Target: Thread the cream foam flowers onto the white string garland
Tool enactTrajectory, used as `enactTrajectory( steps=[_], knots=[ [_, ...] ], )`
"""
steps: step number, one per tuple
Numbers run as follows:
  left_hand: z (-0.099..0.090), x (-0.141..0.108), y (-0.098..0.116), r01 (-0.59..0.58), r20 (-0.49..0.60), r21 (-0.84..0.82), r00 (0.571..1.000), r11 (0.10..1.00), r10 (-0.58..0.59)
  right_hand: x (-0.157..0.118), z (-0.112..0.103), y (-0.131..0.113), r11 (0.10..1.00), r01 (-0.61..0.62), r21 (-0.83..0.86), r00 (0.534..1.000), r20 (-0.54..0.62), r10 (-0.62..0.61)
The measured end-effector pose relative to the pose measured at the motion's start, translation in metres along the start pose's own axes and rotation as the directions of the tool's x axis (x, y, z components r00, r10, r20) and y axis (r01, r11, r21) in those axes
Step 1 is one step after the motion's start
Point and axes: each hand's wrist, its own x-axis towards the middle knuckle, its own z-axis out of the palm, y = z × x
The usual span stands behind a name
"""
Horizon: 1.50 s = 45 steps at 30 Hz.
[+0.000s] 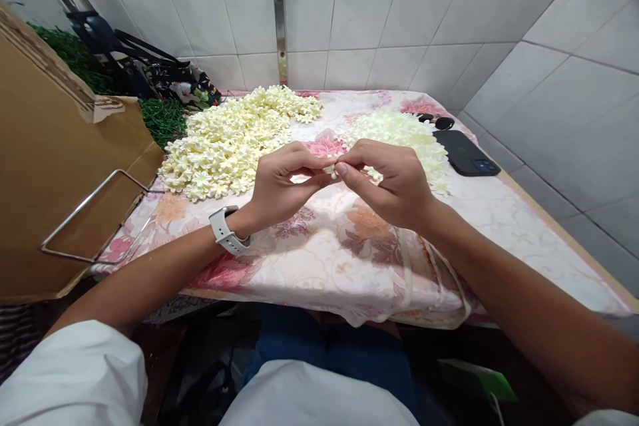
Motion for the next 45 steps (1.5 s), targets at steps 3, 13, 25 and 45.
enactTrajectory(
  steps=[3, 13, 25, 45],
  knots=[
    [-0.0002, 0.0006, 0.0002, -0.014, -0.01, 0.002, 1.0, 1.0, 0.014, -0.0003, 0.0005, 0.0008, 1.0, -0.002, 0.011, 1.0, -0.01, 0.002],
    [0.0024, -0.0016, -0.0038, -0.025, -0.028, -0.036, 0.999, 0.999, 0.024, -0.0007, 0.0006, -0.0005, 0.999, -0.009, 0.03, 0.999, -0.037, 0.01],
    [0.003, -0.0017, -0.0035, -0.038, -0.013, -0.028, 0.999, 0.999, 0.038, -0.003, 0.0039, -0.0002, 0.998, -0.031, 0.062, 0.997, -0.068, 0.035],
    [0.0012, -0.0004, -0.0028, -0.135, 0.017, 0.088, 0.991, 0.987, 0.134, -0.0026, 0.0034, -0.0024, 0.997, -0.04, 0.064, 0.997, -0.064, 0.044]
  ],
)
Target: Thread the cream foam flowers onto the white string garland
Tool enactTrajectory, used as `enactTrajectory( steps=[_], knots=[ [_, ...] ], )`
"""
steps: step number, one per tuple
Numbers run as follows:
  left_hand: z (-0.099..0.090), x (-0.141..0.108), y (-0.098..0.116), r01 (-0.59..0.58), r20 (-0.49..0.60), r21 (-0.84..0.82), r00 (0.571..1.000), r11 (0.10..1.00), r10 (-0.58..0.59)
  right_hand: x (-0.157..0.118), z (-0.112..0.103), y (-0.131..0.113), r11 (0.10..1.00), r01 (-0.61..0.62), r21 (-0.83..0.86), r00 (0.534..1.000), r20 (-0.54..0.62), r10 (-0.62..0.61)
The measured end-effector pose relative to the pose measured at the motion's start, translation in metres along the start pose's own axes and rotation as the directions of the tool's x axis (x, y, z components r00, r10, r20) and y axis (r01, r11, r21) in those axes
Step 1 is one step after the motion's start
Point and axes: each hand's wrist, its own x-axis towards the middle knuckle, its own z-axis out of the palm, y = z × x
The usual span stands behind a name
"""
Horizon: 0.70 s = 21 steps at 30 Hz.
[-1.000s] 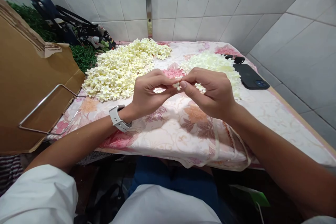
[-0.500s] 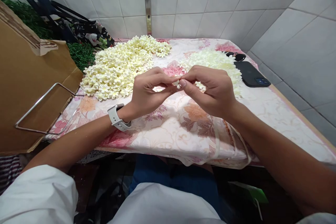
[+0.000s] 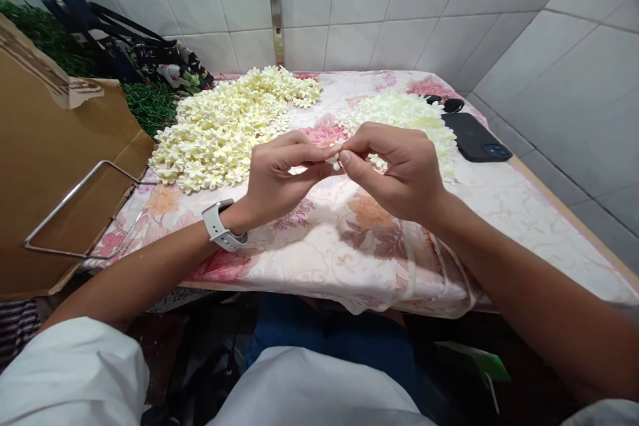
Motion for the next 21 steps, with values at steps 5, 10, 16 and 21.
enactTrajectory(
  steps=[5, 10, 16, 21],
  knots=[
    [-0.002, 0.002, 0.0, -0.007, 0.012, -0.024, 1.0, 1.0, 0.008, 0.001, -0.003, -0.001, 0.996, -0.037, 0.081, 0.999, 0.006, 0.036],
    [-0.002, 0.001, 0.005, 0.056, 0.008, -0.055, 0.998, 0.997, -0.055, 0.002, -0.004, -0.005, 0.963, -0.143, 0.228, 0.99, 0.045, 0.136],
    [-0.003, 0.008, 0.006, -0.086, -0.032, -0.113, 0.996, 0.99, 0.083, 0.004, -0.004, -0.016, 0.868, -0.251, 0.43, 0.966, 0.055, 0.252],
    [-0.003, 0.01, 0.007, -0.133, -0.04, -0.12, 0.991, 0.984, 0.129, 0.008, -0.004, -0.022, 0.826, -0.276, 0.492, 0.959, 0.081, 0.272]
  ],
)
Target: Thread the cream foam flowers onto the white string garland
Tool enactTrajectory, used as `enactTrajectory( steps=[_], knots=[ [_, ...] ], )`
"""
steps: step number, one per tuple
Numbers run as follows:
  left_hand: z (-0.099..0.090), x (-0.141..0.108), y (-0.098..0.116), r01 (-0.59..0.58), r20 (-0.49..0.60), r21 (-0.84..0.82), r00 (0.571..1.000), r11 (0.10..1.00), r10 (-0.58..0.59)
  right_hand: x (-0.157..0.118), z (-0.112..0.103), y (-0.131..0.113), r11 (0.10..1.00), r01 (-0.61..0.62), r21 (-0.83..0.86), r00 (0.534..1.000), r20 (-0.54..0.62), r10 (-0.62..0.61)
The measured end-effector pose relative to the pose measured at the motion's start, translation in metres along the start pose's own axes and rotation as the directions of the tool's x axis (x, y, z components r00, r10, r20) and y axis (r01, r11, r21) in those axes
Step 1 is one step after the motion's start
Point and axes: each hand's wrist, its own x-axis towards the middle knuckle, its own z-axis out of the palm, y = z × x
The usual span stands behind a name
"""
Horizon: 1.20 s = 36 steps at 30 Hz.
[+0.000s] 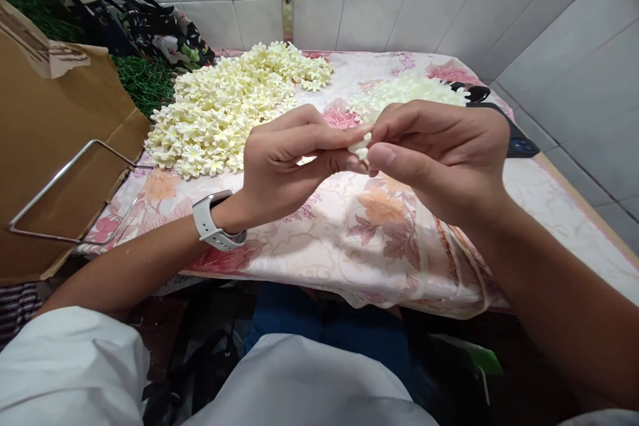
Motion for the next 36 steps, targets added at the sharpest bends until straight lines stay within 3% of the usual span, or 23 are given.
enactTrajectory(
  steps=[6, 13, 19, 23, 30, 36],
  knots=[
    [0.004, 0.002, 0.009, 0.084, -0.015, 0.032, 0.996, 0.996, -0.084, -0.002, 0.005, -0.003, 0.998, 0.031, 0.059, 0.999, -0.023, -0.029],
    [0.015, -0.001, 0.001, -0.02, -0.171, 0.123, 0.985, 0.992, 0.041, -0.003, 0.007, 0.0, 0.997, 0.066, 0.03, 0.993, -0.102, -0.062],
    [0.012, -0.004, 0.007, 0.045, -0.137, 0.155, 0.99, 0.987, -0.024, -0.004, 0.008, -0.001, 0.996, 0.079, -0.041, 0.982, -0.166, -0.085],
    [0.012, -0.005, 0.003, 0.018, -0.164, 0.159, 0.986, 0.987, 0.008, -0.005, 0.01, -0.005, 0.999, 0.05, -0.016, 0.977, -0.206, -0.052],
    [0.009, -0.003, 0.005, 0.036, -0.13, 0.113, 0.991, 0.993, -0.021, -0.003, 0.009, -0.005, 0.996, 0.027, 0.081, 0.985, -0.173, -0.012],
    [0.003, -0.002, 0.017, 0.146, -0.051, 0.234, 0.989, 0.961, -0.138, -0.001, 0.007, -0.001, 0.992, -0.04, 0.123, 0.986, -0.156, 0.06]
  ],
)
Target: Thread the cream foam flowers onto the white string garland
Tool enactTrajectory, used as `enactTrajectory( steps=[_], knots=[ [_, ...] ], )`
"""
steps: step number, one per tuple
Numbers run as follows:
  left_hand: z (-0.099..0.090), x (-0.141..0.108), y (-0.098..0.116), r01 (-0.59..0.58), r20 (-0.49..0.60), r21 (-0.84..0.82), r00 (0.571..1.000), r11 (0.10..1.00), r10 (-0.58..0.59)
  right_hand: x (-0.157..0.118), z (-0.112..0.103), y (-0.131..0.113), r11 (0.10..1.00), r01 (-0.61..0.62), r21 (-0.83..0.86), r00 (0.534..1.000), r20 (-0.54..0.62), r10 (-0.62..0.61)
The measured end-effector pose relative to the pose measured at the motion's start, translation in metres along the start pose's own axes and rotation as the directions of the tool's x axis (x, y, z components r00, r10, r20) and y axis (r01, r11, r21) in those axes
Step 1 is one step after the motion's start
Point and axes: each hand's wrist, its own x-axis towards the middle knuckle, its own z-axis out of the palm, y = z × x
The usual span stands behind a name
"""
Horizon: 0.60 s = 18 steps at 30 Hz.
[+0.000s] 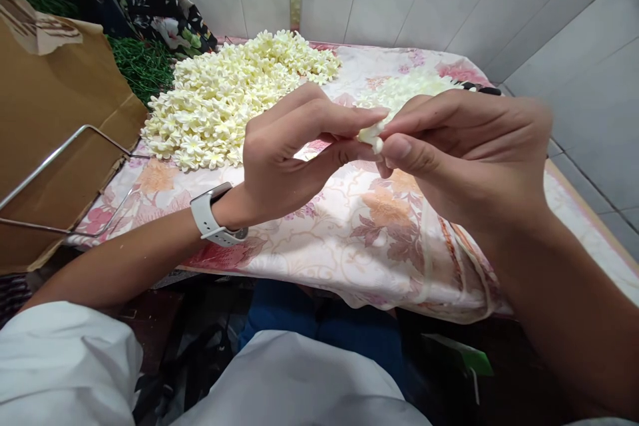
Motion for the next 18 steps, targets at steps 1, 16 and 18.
enactTrajectory(
  steps=[1, 16, 18],
  knots=[
    [-0.001, 0.0, 0.001, 0.006, 0.005, -0.012, 1.0, 1.0, -0.006, 0.0, 0.0, 0.0, 1.0, -0.008, -0.003, 1.0, 0.002, 0.008],
    [0.006, 0.0, -0.014, -0.108, -0.096, -0.015, 0.99, 0.994, 0.106, -0.008, 0.004, -0.008, 0.948, 0.073, -0.311, 0.994, -0.061, -0.096],
    [0.004, 0.0, -0.012, -0.084, -0.065, 0.045, 0.994, 0.995, 0.087, -0.01, 0.002, -0.007, 0.911, 0.114, -0.396, 0.991, -0.025, -0.135]
  ],
)
